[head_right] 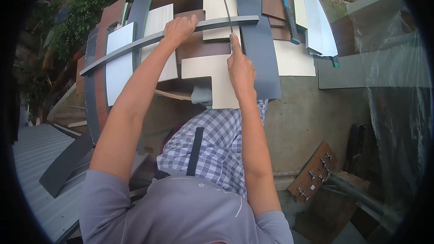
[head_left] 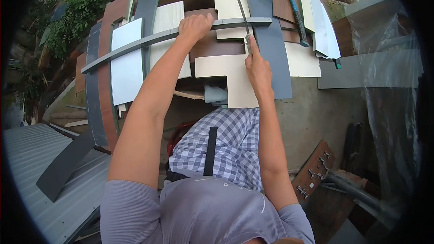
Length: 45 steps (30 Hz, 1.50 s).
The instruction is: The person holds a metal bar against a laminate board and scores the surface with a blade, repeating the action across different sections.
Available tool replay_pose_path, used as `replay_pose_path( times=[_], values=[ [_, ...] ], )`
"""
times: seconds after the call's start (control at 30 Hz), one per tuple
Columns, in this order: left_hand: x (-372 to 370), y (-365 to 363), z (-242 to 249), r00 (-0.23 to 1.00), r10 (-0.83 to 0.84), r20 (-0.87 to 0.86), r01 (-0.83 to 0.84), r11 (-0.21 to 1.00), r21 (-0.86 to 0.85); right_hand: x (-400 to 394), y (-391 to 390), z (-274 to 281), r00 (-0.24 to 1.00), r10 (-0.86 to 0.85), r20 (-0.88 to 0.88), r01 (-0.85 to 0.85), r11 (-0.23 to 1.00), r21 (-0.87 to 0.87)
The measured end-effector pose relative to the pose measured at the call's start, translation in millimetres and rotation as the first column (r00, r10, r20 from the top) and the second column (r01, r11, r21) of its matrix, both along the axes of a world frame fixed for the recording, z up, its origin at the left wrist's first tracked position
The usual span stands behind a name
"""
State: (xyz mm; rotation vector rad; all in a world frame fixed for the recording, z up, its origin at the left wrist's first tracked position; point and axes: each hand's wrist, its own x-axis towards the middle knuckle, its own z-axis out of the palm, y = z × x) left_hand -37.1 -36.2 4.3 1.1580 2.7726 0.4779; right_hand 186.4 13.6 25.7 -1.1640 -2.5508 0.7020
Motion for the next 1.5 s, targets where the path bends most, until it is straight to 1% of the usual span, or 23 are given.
replay_pose_path(
  times=[0.07, 0.1, 0.17, 0.2, 0.3, 0.37, 0.53, 0.6, 0.7, 0.77, 0.87, 0.93, 0.97, 1.03, 1.13, 1.17, 1.23, 1.3, 1.33, 1.37, 1.43, 1.47, 1.5],
  values=[
    [-4, 0, 0, 1.0, 0.03, 0.011, -0.03, 1.0, -0.006, 7, -12, 2, 0.999, -0.038, 0.002, 0.038, 0.997, -0.07],
    [-3, 1, 3, 0.999, 0.031, 0.013, -0.031, 0.999, 0.012, 18, -20, -3, 0.999, -0.03, 0.011, 0.031, 0.997, -0.071],
    [-6, 4, -1, 1.0, 0.032, 0.001, -0.032, 0.998, 0.046, 45, -34, -16, 0.997, -0.039, -0.068, 0.038, 0.999, -0.016],
    [-8, 4, -3, 0.999, 0.034, 0.019, -0.035, 0.999, 0.041, 50, -36, -17, 0.998, -0.037, -0.05, 0.036, 0.999, -0.02],
    [-12, 6, -13, 0.996, -0.019, -0.093, 0.03, 0.993, 0.112, 58, -40, -5, 0.998, -0.056, -0.018, 0.055, 0.996, -0.067],
    [-11, 7, -11, 0.998, -0.011, -0.066, 0.018, 0.994, 0.108, 37, -24, 3, 0.997, -0.054, 0.058, 0.059, 0.994, -0.091],
    [-9, 6, -5, 1.0, 0.023, -0.014, -0.021, 0.994, 0.107, -32, 24, 4, 1.0, -0.009, 0.02, 0.009, 1.0, 0.001],
    [-10, 6, -4, 1.0, 0.03, 0.008, -0.031, 0.995, 0.093, -36, 28, 3, 1.0, 0.009, 0.025, -0.01, 0.999, 0.035],
    [-10, 5, -5, 1.0, 0.021, 0.003, -0.021, 0.995, 0.098, -21, 17, 0, 0.999, -0.002, 0.05, 0.0, 1.0, 0.029],
    [-11, 5, -3, 0.999, 0.042, 0.023, -0.044, 0.994, 0.102, 12, -11, 4, 0.998, -0.046, 0.046, 0.05, 0.995, -0.088],
    [-10, 5, -4, 0.997, 0.047, 0.053, -0.052, 0.993, 0.104, 60, -40, -13, 0.998, -0.065, -0.003, 0.065, 0.996, -0.054],
    [-11, 5, -7, 1.0, 0.02, 0.021, -0.022, 0.994, 0.106, 74, -51, -10, 0.999, -0.035, -0.033, 0.033, 0.998, -0.052],
    [-14, 7, -13, 0.999, 0.023, -0.043, -0.016, 0.989, 0.145, 75, -51, -7, 0.998, -0.053, -0.034, 0.051, 0.997, -0.055],
    [-16, 10, -9, 1.0, 0.01, -0.029, -0.006, 0.991, 0.132, 59, -35, 6, 0.994, -0.06, 0.094, 0.069, 0.992, -0.102],
    [-15, 8, 0, 0.999, -0.034, -0.027, 0.036, 0.997, 0.067, 20, -3, 3, 0.998, -0.047, 0.032, 0.049, 0.996, -0.071],
    [-15, 9, -5, 1.0, -0.003, -0.012, 0.003, 0.997, 0.079, 5, 6, 1, 0.999, -0.047, 0.017, 0.049, 0.996, -0.071],
    [-13, 9, -2, 0.999, 0.037, 0.03, -0.039, 0.996, 0.08, -17, 17, 2, 1.0, -0.001, 0.024, 0.001, 1.0, 0.016],
    [-13, 11, 1, 0.999, 0.046, 0.023, -0.047, 0.998, 0.05, -19, 16, 4, 0.999, -0.008, 0.041, 0.009, 1.0, -0.008],
    [-13, 10, 1, 0.999, 0.047, 0.026, -0.047, 0.999, 0.02, -18, 13, 5, 0.997, -0.024, 0.068, 0.026, 0.999, -0.032],
    [-15, 9, -3, 0.999, 0.03, 0.037, -0.033, 0.997, 0.072, -8, 8, 4, 0.997, -0.019, 0.073, 0.021, 0.999, -0.032],
    [-15, 9, -1, 0.998, 0.037, 0.048, -0.041, 0.995, 0.087, 24, -13, 4, 0.997, -0.05, 0.054, 0.055, 0.992, -0.114],
    [-14, 9, -1, 0.998, 0.035, 0.056, -0.041, 0.994, 0.099, 42, -25, -1, 0.997, -0.042, 0.063, 0.049, 0.992, -0.117],
    [-14, 8, -3, 0.999, 0.025, 0.038, -0.029, 0.992, 0.121, 62, -36, -11, 1.0, -0.028, -0.007, 0.028, 0.998, -0.049]
  ],
)
